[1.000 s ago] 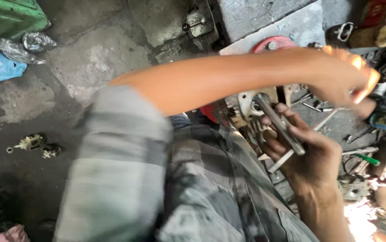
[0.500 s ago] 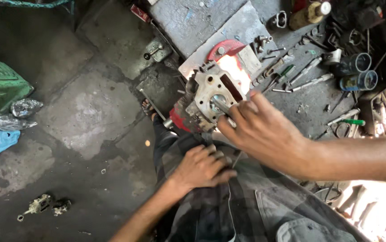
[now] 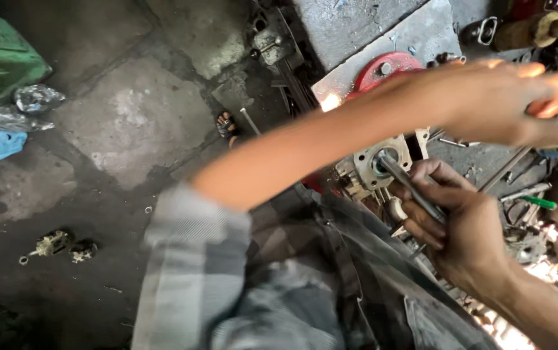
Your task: The person works on a small engine cylinder head clamped in a bench vise, using a socket wrench to loosen and tighten bolts on the part. They pick fasteners and small components from containers on the workbench, handle the cylinder head, and reposition it in the vise while fitting parts by hand.
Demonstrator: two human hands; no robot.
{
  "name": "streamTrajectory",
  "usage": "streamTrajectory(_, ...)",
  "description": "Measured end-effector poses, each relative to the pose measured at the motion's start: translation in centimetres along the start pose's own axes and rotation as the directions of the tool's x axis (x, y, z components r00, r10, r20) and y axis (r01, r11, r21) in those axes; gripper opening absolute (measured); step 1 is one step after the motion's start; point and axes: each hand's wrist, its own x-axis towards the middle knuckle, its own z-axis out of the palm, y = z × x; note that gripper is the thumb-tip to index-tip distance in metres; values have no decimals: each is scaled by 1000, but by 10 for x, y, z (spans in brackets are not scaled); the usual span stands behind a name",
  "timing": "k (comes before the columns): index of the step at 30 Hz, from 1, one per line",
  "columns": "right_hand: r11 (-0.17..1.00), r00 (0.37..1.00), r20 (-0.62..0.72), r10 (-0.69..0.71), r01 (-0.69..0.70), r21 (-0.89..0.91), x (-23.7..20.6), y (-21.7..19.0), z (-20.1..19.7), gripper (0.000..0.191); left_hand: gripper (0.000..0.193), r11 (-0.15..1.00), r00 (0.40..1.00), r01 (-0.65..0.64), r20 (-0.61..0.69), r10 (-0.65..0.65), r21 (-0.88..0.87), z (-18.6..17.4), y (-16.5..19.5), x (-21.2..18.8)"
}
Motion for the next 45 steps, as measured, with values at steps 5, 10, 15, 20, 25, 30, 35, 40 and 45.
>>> streamTrajectory(5, 952, 988, 155, 6, -53, 302, 4, 14, -1, 41, 92, 992, 832, 74, 541, -119, 105, 48, -16, 55)
streamTrajectory(10, 900, 898, -71, -435, 433, -43, -19, -3, -35, 53, 72, 975, 996, 80, 9, -84, 205, -22, 38, -41)
streamTrajectory(15, -290, 387, 608, -694, 622, -727, -26, -47, -28, 61, 53, 986, 986, 166, 6, -166, 6, 32, 87, -161)
streamTrajectory(20, -894, 604, 771, 200, 434, -109, -16, -48, 23, 75, 40, 960, 969, 241, -12, -245, -141, 138, 49, -223)
streamTrajectory(25, -845, 818, 505, 275, 456, -278, 7, -28, 41, 56, 46, 994, 784, -105, -615, 83, -1, 173, 6, -230)
streamTrajectory(30, -480, 837, 531, 134, 523, -704, 13, -22, 4, 74, 84, 903, 487, -316, -767, 417, 290, 93, -10, -188)
streamTrajectory(35, 741, 985, 42, -168, 155, -654, 11, -1, -18, 13, 81, 999, 962, -33, -269, 38, 22, -2, 7, -23)
streamTrajectory(40, 824, 996, 81, 26, -67, 562, 6, 18, 6, 17, 64, 969, 613, 97, 754, -238, 227, 61, -9, 72)
streamTrajectory(45, 820, 930, 40, -366, 302, 485, -22, 45, 0, 16, 51, 1000, 683, 15, 730, -13, 5, 80, -11, 56)
